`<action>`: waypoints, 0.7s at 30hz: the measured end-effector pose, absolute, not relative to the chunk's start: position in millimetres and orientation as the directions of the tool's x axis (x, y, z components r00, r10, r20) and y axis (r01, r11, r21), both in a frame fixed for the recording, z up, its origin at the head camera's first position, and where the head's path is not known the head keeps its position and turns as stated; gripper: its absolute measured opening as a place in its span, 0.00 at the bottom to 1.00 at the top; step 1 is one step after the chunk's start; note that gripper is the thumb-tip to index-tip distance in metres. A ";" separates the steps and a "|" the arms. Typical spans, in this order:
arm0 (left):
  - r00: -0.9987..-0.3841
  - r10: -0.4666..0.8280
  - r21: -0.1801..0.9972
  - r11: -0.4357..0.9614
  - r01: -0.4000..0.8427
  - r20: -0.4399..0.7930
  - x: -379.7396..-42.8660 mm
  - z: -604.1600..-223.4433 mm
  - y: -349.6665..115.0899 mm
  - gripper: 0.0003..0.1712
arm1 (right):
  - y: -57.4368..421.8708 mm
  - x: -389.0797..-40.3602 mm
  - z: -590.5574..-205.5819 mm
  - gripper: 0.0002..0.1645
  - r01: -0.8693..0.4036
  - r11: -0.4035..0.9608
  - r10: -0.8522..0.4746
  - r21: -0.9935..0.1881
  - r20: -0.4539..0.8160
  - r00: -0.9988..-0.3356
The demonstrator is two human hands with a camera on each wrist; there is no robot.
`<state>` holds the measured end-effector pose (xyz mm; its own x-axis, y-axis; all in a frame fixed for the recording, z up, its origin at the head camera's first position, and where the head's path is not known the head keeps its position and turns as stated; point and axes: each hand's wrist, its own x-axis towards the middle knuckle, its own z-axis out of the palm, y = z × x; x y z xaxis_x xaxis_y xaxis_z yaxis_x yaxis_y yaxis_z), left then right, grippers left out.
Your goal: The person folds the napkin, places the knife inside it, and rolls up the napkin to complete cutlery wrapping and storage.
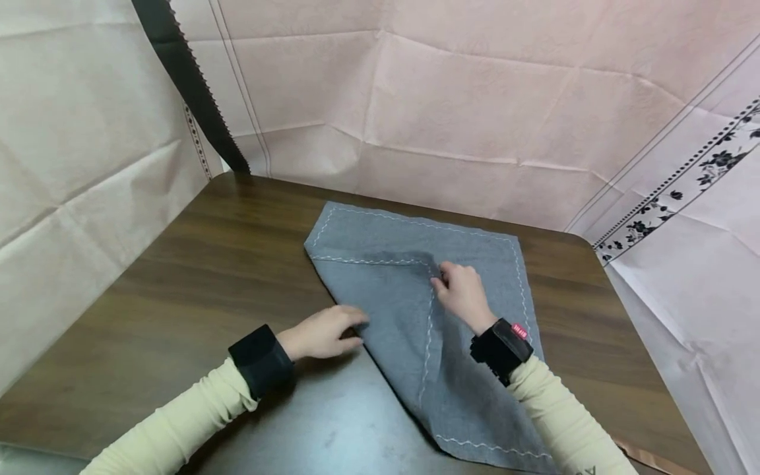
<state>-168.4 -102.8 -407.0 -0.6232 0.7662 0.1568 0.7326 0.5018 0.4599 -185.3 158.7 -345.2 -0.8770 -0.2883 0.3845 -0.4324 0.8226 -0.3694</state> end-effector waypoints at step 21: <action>-0.623 0.769 0.274 0.636 0.721 -0.144 -168.0 -398.0 -46.7 0.31 | 234.0 -253.9 -357.4 0.16 -0.048 0.861 0.133 -0.506 0.315 -0.940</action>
<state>-168.0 -46.7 -398.0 -0.6232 0.7688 -0.1437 0.7214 0.6360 0.2740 -253.9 234.0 -357.4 -0.9397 0.1334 0.3149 -0.0475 0.8610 -0.5065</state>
